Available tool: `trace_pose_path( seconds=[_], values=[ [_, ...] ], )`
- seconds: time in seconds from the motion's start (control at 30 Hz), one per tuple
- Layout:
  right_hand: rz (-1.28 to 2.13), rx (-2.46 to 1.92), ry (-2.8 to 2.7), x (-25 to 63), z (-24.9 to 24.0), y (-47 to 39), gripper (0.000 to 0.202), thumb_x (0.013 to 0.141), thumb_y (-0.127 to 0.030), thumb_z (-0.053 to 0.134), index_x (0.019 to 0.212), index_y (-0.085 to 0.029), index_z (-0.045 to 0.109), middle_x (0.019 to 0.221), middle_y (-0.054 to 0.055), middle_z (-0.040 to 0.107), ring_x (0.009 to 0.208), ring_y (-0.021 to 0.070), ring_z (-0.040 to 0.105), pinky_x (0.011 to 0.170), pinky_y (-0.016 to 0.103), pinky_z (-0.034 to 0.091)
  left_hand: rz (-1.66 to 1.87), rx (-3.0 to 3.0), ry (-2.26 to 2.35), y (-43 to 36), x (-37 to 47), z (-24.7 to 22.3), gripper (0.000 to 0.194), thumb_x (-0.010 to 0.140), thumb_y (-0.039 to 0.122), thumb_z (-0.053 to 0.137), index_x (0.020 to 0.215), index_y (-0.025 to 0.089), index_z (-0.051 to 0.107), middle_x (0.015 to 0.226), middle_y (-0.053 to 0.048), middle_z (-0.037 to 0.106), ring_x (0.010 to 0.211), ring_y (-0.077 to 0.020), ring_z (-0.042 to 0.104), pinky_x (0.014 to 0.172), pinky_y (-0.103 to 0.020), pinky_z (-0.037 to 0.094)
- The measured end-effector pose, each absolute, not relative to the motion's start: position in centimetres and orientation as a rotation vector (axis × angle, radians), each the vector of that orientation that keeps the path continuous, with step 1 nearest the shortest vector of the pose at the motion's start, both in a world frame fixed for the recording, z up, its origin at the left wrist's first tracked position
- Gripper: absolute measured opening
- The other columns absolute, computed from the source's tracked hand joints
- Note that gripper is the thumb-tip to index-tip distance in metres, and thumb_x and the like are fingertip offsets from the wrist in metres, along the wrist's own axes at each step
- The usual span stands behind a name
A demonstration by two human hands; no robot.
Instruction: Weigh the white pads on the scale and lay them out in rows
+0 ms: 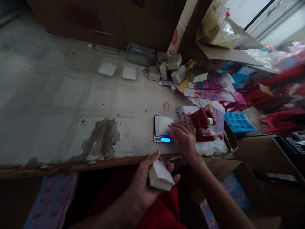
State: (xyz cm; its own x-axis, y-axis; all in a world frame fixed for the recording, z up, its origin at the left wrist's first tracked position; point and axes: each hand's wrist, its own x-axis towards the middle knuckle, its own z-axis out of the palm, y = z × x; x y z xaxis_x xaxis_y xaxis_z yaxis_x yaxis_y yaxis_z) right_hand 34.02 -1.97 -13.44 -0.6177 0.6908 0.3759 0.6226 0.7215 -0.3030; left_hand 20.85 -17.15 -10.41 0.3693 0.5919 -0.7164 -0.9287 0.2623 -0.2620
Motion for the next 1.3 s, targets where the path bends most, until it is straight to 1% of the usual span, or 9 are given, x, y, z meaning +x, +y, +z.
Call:
trace_pose_path(
  seconds=[0.1, 0.23, 0.43, 0.6, 0.77, 0.87, 1.07, 1.2, 1.3],
  values=[
    [0.259, -1.05, -2.355, 34.7, -12.5, -1.7, 0.021, 0.092, -0.031, 0.061, 0.109, -0.026, 0.072, 0.113, 0.006, 0.072, 0.107, 0.024, 0.062, 0.098, 0.043, 0.042, 1.086, -0.716, 0.532, -17.4, 21.2, -10.1, 0.023, 0.077, 0.03, 0.076, 0.088, 0.02, 0.059, 0.085, -0.003, 0.063, 0.083, -0.02, 0.065, 0.09, -0.054, 0.052],
    [0.289, -1.025, -2.322, 35.5, -11.9, -2.1, 0.017, 0.091, -0.027, 0.062, 0.103, -0.025, 0.074, 0.108, 0.006, 0.073, 0.102, 0.0238, 0.063, 0.093, 0.043, 0.048, 1.07, -0.705, 0.56, -17.8, 21.6, -9.6, 0.021, 0.076, 0.028, 0.076, 0.086, 0.018, 0.061, 0.083, -0.004, 0.064, 0.082, -0.0206, 0.066, 0.09, -0.055, 0.052],
    [0.23, -0.971, -2.148, 36.0, -10.2, -2.8, 0.019, 0.087, -0.024, 0.067, 0.105, -0.024, 0.073, 0.105, 0.007, 0.073, 0.102, 0.0232, 0.063, 0.094, 0.041, 0.05, 1.052, -0.73, 0.602, -18.9, 22.3, -9.0, 0.021, 0.075, 0.025, 0.076, 0.087, 0.018, 0.061, 0.078, -0.005, 0.066, 0.077, -0.0202, 0.066, 0.089, -0.053, 0.053],
    [0.263, -0.934, -2.252, 35.6, -9.0, -2.0, 0.019, 0.086, -0.028, 0.069, 0.103, -0.023, 0.074, 0.102, 0.007, 0.073, 0.099, 0.0228, 0.063, 0.09, 0.039, 0.051, 1.016, -0.658, 0.544, -19.6, 22.9, -8.9, 0.022, 0.074, 0.027, 0.076, 0.086, 0.017, 0.06, 0.075, -0.006, 0.065, 0.075, -0.0203, 0.066, 0.086, -0.047, 0.055],
    [0.279, -0.945, -2.384, 35.0, -9.4, -1.0, 0.017, 0.087, -0.031, 0.067, 0.1, -0.022, 0.074, 0.098, 0.006, 0.074, 0.092, 0.0214, 0.065, 0.088, 0.037, 0.051, 1.059, -0.651, 0.569, -19.6, 22.5, -9.0, 0.02, 0.075, 0.025, 0.075, 0.086, 0.019, 0.059, 0.073, -0.004, 0.065, 0.072, -0.0198, 0.066, 0.084, -0.047, 0.055],
    [0.262, -0.936, -2.524, 34.5, -9.8, -0.9, 0.019, 0.086, -0.031, 0.068, 0.101, -0.021, 0.074, 0.099, 0.006, 0.074, 0.093, 0.0212, 0.065, 0.087, 0.035, 0.049, 1.075, -0.661, 0.576, -19.7, 22.0, -9.0, 0.02, 0.075, 0.025, 0.075, 0.086, 0.019, 0.059, 0.074, -0.005, 0.066, 0.073, -0.0204, 0.067, 0.085, -0.048, 0.055],
    [0.113, -0.941, -2.848, 32.9, -10.6, -1.1, 0.021, 0.085, -0.031, 0.068, 0.103, -0.022, 0.074, 0.107, 0.007, 0.074, 0.098, 0.0231, 0.065, 0.093, 0.038, 0.039, 1.077, -0.717, 0.555, -20.0, 21.1, -9.2, 0.021, 0.075, 0.023, 0.076, 0.087, 0.019, 0.06, 0.074, -0.004, 0.067, 0.072, -0.0202, 0.068, 0.086, -0.05, 0.054],
    [0.078, -0.949, -2.924, 32.2, -10.8, -0.7, 0.013, 0.085, -0.028, 0.067, 0.095, -0.023, 0.074, 0.099, 0.005, 0.076, 0.091, 0.0203, 0.065, 0.09, 0.035, 0.035, 1.091, -0.717, 0.524, -20.0, 20.2, -9.4, 0.021, 0.074, 0.023, 0.076, 0.086, 0.018, 0.06, 0.074, -0.004, 0.067, 0.072, -0.0201, 0.068, 0.087, -0.05, 0.054],
    [0.056, -0.957, -2.995, 31.8, -10.5, -0.5, 0.015, 0.084, -0.027, 0.067, 0.097, -0.024, 0.073, 0.095, 0.005, 0.075, 0.088, 0.0196, 0.065, 0.088, 0.034, 0.034, 1.121, -0.69, 0.511, -20.0, 19.5, -9.3, 0.02, 0.075, 0.023, 0.075, 0.086, 0.019, 0.059, 0.075, -0.004, 0.067, 0.072, -0.0199, 0.068, 0.085, -0.049, 0.055]
  ],
)
